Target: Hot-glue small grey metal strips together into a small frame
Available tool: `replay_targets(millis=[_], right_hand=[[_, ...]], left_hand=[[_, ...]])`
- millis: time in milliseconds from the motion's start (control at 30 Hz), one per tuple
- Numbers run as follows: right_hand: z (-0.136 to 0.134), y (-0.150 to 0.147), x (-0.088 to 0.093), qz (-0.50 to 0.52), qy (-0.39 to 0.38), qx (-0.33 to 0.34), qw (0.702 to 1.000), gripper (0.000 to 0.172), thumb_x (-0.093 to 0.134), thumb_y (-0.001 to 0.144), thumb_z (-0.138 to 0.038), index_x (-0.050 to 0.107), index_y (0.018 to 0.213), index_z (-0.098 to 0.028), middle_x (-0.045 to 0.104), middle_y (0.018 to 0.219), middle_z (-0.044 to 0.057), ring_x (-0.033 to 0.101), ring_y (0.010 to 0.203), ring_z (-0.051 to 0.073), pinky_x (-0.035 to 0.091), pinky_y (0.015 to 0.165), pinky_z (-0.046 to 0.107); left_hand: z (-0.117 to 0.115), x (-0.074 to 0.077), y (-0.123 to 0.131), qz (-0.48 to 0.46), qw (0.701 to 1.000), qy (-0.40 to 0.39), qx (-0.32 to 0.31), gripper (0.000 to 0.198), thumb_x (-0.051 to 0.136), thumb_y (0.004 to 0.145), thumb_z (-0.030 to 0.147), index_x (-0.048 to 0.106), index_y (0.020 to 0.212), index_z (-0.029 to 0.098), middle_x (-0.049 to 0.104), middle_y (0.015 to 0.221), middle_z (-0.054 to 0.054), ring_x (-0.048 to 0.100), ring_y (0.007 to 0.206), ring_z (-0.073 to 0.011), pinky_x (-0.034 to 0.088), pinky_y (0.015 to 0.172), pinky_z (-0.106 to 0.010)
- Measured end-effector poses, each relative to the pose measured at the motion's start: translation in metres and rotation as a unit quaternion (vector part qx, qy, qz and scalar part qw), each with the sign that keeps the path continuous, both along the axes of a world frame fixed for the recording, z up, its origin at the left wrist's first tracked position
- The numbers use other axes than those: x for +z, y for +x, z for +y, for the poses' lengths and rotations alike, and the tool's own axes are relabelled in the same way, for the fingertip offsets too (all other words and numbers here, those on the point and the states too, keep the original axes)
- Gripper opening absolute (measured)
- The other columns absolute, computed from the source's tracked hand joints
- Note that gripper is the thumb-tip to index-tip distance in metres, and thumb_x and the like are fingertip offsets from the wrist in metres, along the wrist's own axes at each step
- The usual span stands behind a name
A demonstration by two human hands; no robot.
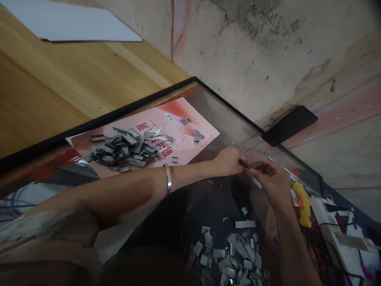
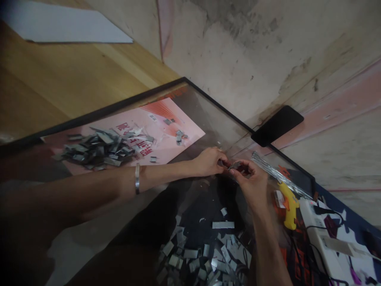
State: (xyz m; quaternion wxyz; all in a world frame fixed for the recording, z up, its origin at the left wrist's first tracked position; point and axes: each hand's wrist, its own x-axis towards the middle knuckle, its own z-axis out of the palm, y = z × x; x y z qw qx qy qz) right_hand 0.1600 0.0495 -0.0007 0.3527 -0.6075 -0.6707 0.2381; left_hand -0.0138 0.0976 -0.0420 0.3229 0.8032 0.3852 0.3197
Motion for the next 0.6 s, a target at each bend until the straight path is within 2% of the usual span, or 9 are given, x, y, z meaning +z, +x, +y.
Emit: replay_targets(millis=[133, 333, 600], right_hand=[[-0.0003, -0.0006, 0.0020, -0.013, -0.016, 0.013, 1.000, 0.024, 0.070, 0.071, -0.028, 0.067, 0.094, -0.019, 0.069, 0.085, 0.004, 0.060, 0.075, 0.017, 0.044, 0.069, 0.031], [0.0009, -0.0003, 0.0032, -0.030, -0.055, 0.020, 0.998, 0.022, 0.070, 0.070, -0.030, 0.069, 0.088, -0.017, 0.068, 0.079, 0.003, 0.057, 0.066, 0.015, 0.042, 0.061, 0.028], [0.0006, 0.0035, -0.0001, -0.054, -0.034, 0.016, 0.998, 0.022, 0.067, 0.074, -0.034, 0.070, 0.088, -0.017, 0.069, 0.081, 0.004, 0.059, 0.069, 0.017, 0.042, 0.062, 0.029]], left_hand=[[0.0002, -0.0014, 0.0003, -0.002, 1.000, 0.001, 0.003, 0.022, 0.063, 0.074, 0.032, 0.075, 0.089, 0.021, 0.071, 0.085, -0.004, 0.064, 0.080, -0.0193, 0.048, 0.072, -0.028], [-0.0001, 0.0013, -0.0006, 0.001, 1.000, -0.014, -0.004, 0.024, 0.064, 0.073, 0.031, 0.075, 0.090, 0.018, 0.072, 0.086, -0.006, 0.064, 0.083, -0.0190, 0.047, 0.073, -0.026], [0.0009, -0.0014, 0.0008, 0.008, 1.000, 0.007, 0.002, 0.023, 0.063, 0.074, 0.032, 0.075, 0.091, 0.021, 0.071, 0.088, -0.003, 0.063, 0.081, -0.0174, 0.046, 0.074, -0.026]])
